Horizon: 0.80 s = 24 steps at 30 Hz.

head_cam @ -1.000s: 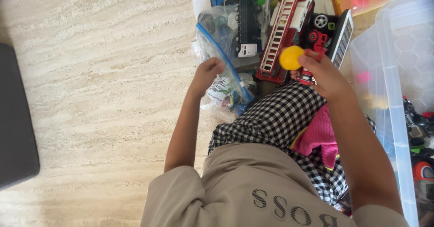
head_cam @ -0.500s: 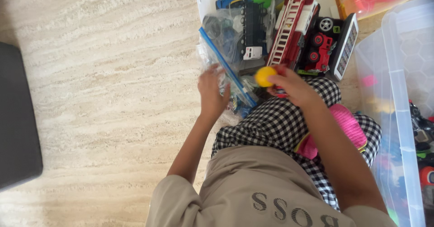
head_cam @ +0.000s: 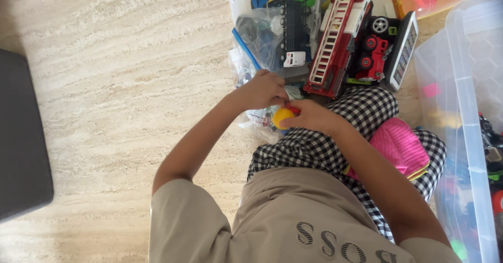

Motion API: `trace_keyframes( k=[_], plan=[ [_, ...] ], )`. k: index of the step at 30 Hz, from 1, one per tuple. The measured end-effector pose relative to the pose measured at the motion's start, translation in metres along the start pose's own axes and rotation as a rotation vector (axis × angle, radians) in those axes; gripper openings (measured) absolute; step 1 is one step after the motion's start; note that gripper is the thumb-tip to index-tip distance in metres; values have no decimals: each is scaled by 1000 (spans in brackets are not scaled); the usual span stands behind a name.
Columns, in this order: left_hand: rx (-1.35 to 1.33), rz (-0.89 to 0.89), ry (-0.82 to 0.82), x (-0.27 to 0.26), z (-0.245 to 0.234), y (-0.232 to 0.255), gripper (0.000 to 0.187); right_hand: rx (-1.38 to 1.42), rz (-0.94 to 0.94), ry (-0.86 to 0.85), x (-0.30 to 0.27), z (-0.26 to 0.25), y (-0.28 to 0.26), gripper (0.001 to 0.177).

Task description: The person sits on the floor and sorts various toys from a large plastic bin into smaller containers and bags. They handle toy vehicles, a stacking ring toy, a panda figurine, and a shape-sorter, placing them into a yellow toolbox, a clear plastic bin, and zip-top bags.

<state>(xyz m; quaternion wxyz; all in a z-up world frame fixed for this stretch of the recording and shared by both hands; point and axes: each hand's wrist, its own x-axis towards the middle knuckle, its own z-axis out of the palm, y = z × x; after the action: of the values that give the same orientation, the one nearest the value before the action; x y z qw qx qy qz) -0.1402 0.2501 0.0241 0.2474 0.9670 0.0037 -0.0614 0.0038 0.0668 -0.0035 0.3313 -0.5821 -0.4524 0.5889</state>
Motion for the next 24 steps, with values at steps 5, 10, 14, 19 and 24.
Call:
trace_keyframes(
  k=[5,10,14,19,24],
  plan=[
    [125,105,147,11,-13,-17,12,-268,-77,148,-26,-15,-10,53],
    [238,-85,404,1,-39,-52,10,-361,7,113,-52,-35,-23,50],
    [412,-441,818,-6,-27,-37,18,-371,9,125,-57,-33,-20,53],
    [-390,-1053,314,-8,25,19,52,-491,-210,167,-59,-19,-21,62],
    [-647,-735,686,-7,85,23,17,-541,-114,51,-62,-7,-20,58]
  ],
)
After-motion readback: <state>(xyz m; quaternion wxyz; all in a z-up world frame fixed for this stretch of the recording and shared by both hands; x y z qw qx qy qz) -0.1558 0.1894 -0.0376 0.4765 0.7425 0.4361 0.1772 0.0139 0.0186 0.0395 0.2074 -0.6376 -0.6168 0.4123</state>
